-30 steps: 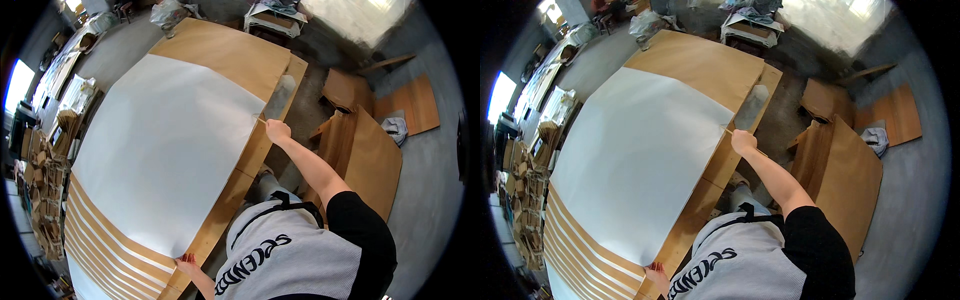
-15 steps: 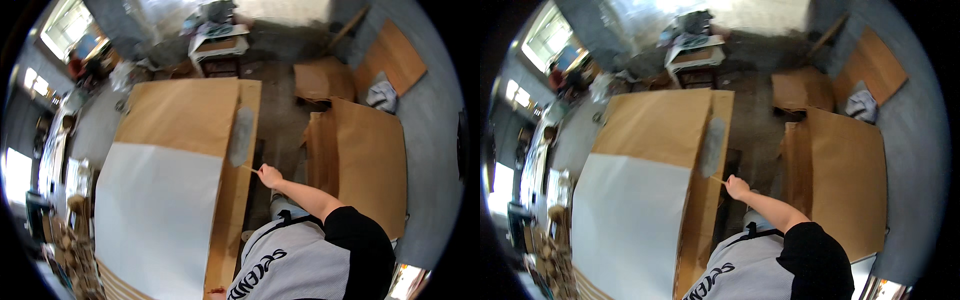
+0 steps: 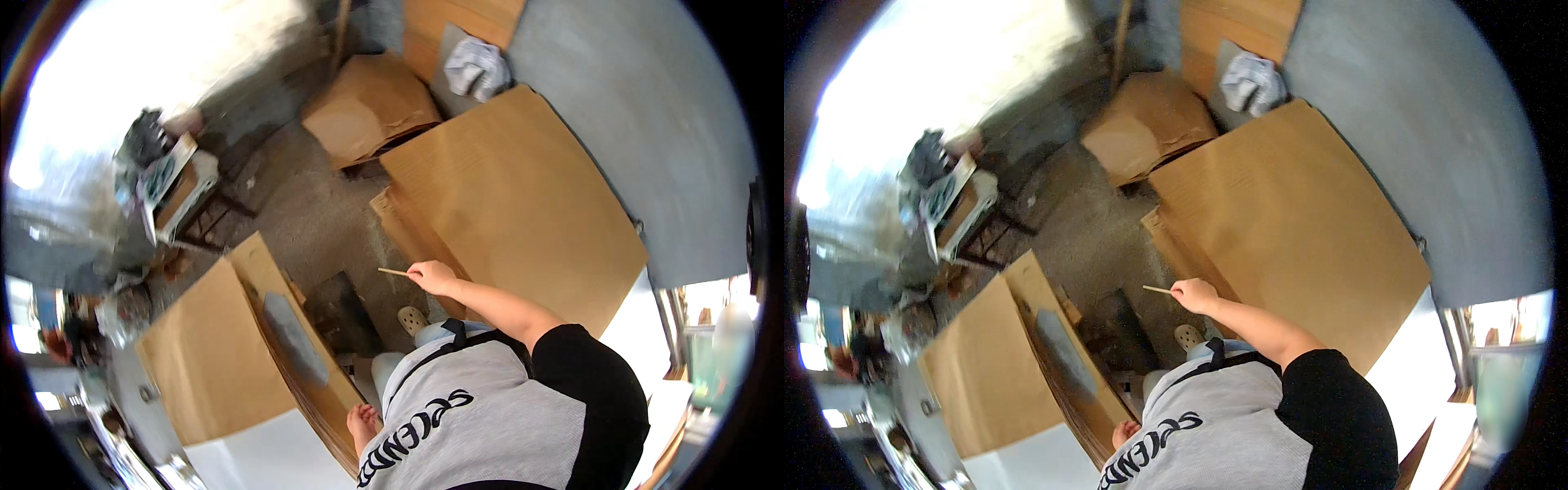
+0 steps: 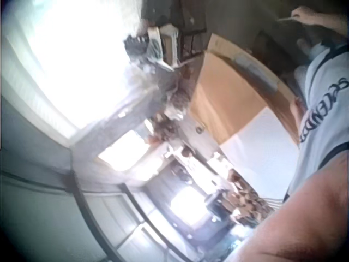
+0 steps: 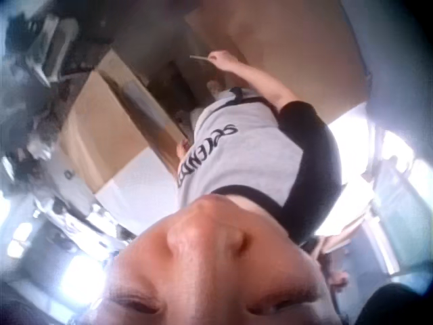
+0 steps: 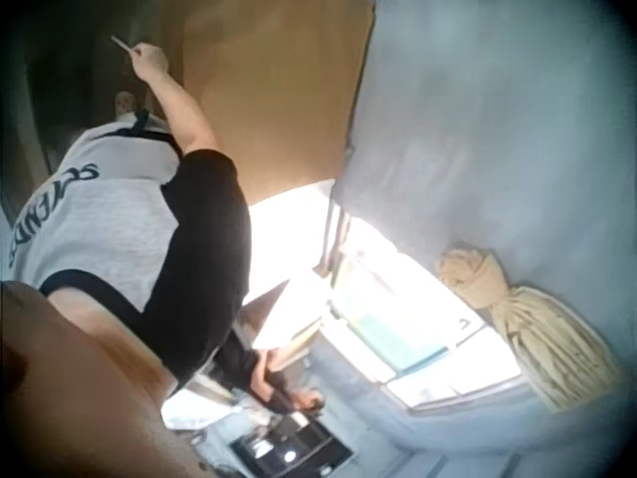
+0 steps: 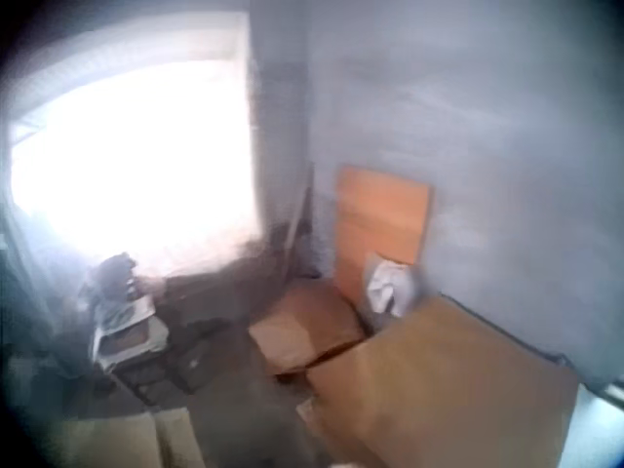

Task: The person repeatedly picks up large white sheets from a stack, flips them over, and places them onto a striped wooden surface. The person also handles brown cardboard sheets, flipping and stacking them in a similar manner. The task involves repetitive handling and stacking of flat materials.

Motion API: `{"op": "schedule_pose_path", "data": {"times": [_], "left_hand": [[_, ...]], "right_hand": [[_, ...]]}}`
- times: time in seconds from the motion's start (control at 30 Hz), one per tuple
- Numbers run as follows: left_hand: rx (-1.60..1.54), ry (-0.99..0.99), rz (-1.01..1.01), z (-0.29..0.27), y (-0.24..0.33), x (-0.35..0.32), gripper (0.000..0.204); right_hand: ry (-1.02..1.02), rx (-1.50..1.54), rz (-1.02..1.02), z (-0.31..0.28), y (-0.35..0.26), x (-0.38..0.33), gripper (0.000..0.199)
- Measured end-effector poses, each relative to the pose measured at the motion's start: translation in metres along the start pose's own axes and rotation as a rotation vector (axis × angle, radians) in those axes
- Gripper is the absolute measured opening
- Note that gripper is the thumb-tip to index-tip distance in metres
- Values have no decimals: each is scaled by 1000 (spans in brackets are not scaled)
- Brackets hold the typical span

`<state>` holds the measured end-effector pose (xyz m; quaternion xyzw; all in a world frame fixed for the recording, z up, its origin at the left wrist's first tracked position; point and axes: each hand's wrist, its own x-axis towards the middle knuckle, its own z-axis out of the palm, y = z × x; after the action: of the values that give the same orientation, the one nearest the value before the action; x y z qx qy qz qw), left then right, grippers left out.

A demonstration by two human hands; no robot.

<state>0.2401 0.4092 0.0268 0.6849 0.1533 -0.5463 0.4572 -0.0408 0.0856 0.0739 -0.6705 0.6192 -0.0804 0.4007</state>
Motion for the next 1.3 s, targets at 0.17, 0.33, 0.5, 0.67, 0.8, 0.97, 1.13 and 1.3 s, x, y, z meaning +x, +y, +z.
{"op": "schedule_pose_path", "data": {"times": [0.17,0.33,0.5,0.67,0.8,0.97,1.13,1.3], "left_hand": [[391,-247,107,77,95,50,18],[822,-452,272,235,168,66,21],[1163,-886,671,408,192,69,22],[1858,-1364,1185,552,189,52,31],[2130,-1690,1351,624,169,32,41],[2391,-1855,1325,661,157,35,45],[2329,-2029,1331,665,159,60,43],[2325,-2149,1430,671,163,59,42]], "right_hand": [[207,157,231,-55,37,-4,21],[534,334,401,-44,131,-12,22],[613,291,685,-106,134,-18,25],[763,177,869,-164,135,10,27],[724,29,978,-197,162,68,31],[684,-4,1030,-199,166,96,34],[637,72,1167,-212,163,69,35],[791,140,1049,-192,157,82,34]]}}
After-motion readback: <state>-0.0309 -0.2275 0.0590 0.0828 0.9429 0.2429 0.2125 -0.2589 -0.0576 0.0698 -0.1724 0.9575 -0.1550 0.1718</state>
